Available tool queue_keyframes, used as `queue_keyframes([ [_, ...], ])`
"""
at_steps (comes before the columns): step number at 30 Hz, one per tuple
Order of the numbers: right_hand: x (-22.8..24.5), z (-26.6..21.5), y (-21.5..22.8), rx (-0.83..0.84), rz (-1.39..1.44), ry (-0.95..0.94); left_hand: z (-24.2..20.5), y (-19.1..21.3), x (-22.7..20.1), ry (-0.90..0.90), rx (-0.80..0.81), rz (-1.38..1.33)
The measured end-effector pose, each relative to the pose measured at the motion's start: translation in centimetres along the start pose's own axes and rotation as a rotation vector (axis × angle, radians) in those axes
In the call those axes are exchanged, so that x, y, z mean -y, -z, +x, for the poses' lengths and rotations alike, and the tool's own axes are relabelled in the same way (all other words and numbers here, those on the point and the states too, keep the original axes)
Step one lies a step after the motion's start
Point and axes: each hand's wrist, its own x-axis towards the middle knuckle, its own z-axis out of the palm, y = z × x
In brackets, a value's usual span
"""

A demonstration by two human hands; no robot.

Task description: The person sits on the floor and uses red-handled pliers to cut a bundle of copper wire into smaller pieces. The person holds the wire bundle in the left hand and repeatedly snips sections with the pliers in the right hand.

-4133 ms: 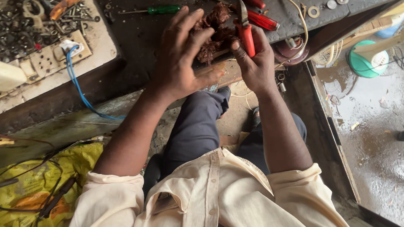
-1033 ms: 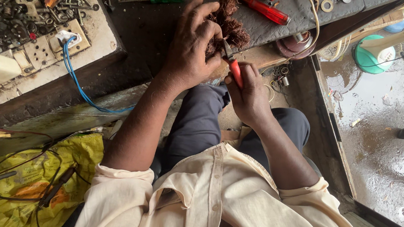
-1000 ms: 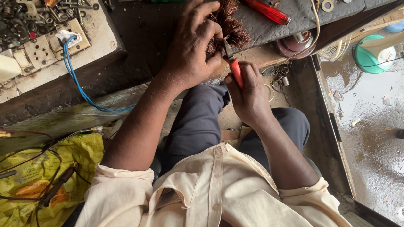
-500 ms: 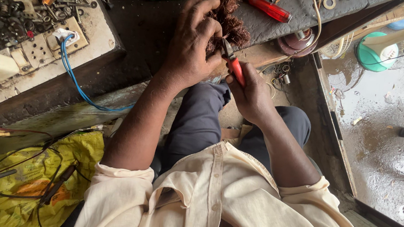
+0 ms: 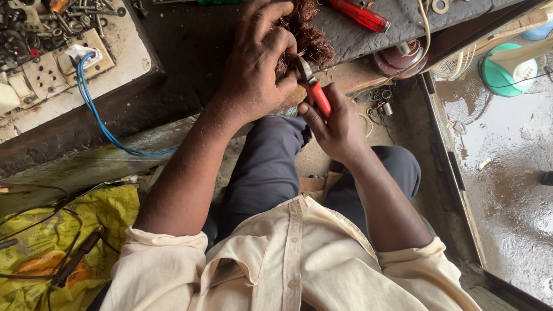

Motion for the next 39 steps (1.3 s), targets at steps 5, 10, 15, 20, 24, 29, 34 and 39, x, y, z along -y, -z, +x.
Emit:
queue_keyframes([
  [5, -0.6, 0.3, 0.0, -0.053, 0.154, 0.080, 0.1, -0.1, -0.2, -0.005, -0.008, 0.018],
  [10, 0.1, 1.0, 0.6, 0.089, 0.140, -0.016, 0.1, 0.1, -0.1, 0.000, -0.005, -0.003],
  [15, 0.0, 1.0, 0.1, 0.094, 0.177, 0.043, 0.0, 0.0, 0.0, -0.012, -0.011, 0.001],
  [20, -1.6, 0.7, -0.8, 0.081, 0.163, -0.016, 0.1, 0.1, -0.1, 0.007, -0.015, 0.015],
  [24, -2.7, 0.9, -1.9, 0.062, 0.385, -0.035, 0.3, -0.3, -0.2, -0.005, -0.059, -0.014],
  [29, -1.8, 0.8, -1.8, 0.019, 0.146, -0.133, 0.3, -1.2, 0.4, -0.025, -0.104, 0.029],
  [34, -2.1, 1.0, -1.8, 0.050, 0.333, -0.017, 0.4, -2.2, 0.9, -0.024, -0.125, 0.051],
  [39, -2.0, 1.1, -1.8, 0.032, 0.277, 0.050, 0.9, -1.1, 0.5, -0.025, -0.109, 0.029],
])
